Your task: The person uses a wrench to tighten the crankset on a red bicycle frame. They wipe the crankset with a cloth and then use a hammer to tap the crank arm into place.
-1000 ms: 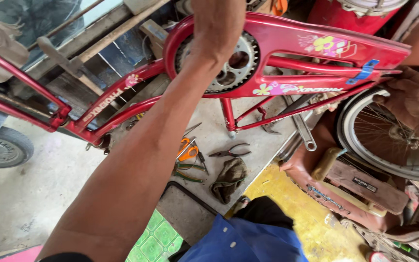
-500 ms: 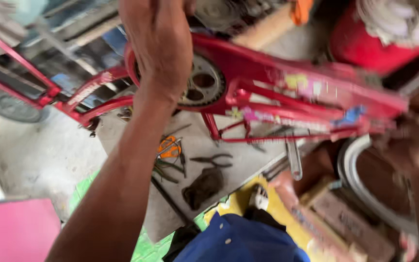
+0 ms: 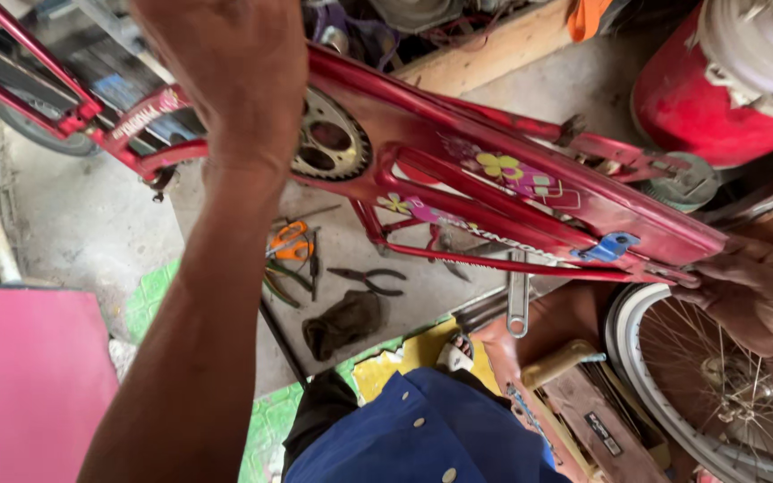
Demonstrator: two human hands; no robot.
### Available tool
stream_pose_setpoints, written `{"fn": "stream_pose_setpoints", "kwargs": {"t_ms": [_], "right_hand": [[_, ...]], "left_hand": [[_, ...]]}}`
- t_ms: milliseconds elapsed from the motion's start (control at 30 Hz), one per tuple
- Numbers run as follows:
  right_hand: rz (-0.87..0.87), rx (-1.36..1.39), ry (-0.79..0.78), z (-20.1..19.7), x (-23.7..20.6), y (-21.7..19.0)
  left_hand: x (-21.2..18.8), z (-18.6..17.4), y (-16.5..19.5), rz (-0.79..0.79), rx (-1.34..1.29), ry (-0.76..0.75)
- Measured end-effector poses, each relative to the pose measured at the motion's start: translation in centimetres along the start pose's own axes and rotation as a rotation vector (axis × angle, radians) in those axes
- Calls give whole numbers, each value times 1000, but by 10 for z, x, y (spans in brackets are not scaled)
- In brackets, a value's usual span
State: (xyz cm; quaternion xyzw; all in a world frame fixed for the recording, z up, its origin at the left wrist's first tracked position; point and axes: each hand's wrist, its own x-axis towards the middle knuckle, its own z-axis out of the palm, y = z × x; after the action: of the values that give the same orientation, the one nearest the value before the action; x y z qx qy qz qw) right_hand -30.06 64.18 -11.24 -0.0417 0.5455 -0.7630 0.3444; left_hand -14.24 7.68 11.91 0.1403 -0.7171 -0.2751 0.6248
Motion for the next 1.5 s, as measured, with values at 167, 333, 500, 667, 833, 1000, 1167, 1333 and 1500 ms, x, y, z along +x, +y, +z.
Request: {"fn": "stream_pose_setpoints", "kwargs": {"t_ms": [167, 333, 500, 667, 833, 1000, 1167, 1333, 1500], "right_hand": [[-76, 137, -71, 8, -14, 1], [-32, 385, -162, 40, -15, -3], [-66, -97, -54, 67, -18, -16], [-141, -57, -165, 53, -3, -17], [-143, -91, -118, 25, 1, -15], [-29, -32, 104, 17, 3, -4], [-84, 216, 41, 18, 7, 3], [-31, 218, 35, 56, 5, -9], [-106, 411, 37, 119, -13, -28]], "left_hand": [[1, 3, -11, -12, -204, 82], [1, -4, -11, -9, -305, 94], [4, -3, -11, -10, -385, 35], [6, -2, -16, -74, -472, -85], [8, -6, -15, -135, -569, -198], [7, -6, -11, -168, -599, -262], [11, -1, -7, -179, -628, -286], [16, -2, -1, -200, -645, -336], [15, -4, 4, -234, -626, -332]]}}
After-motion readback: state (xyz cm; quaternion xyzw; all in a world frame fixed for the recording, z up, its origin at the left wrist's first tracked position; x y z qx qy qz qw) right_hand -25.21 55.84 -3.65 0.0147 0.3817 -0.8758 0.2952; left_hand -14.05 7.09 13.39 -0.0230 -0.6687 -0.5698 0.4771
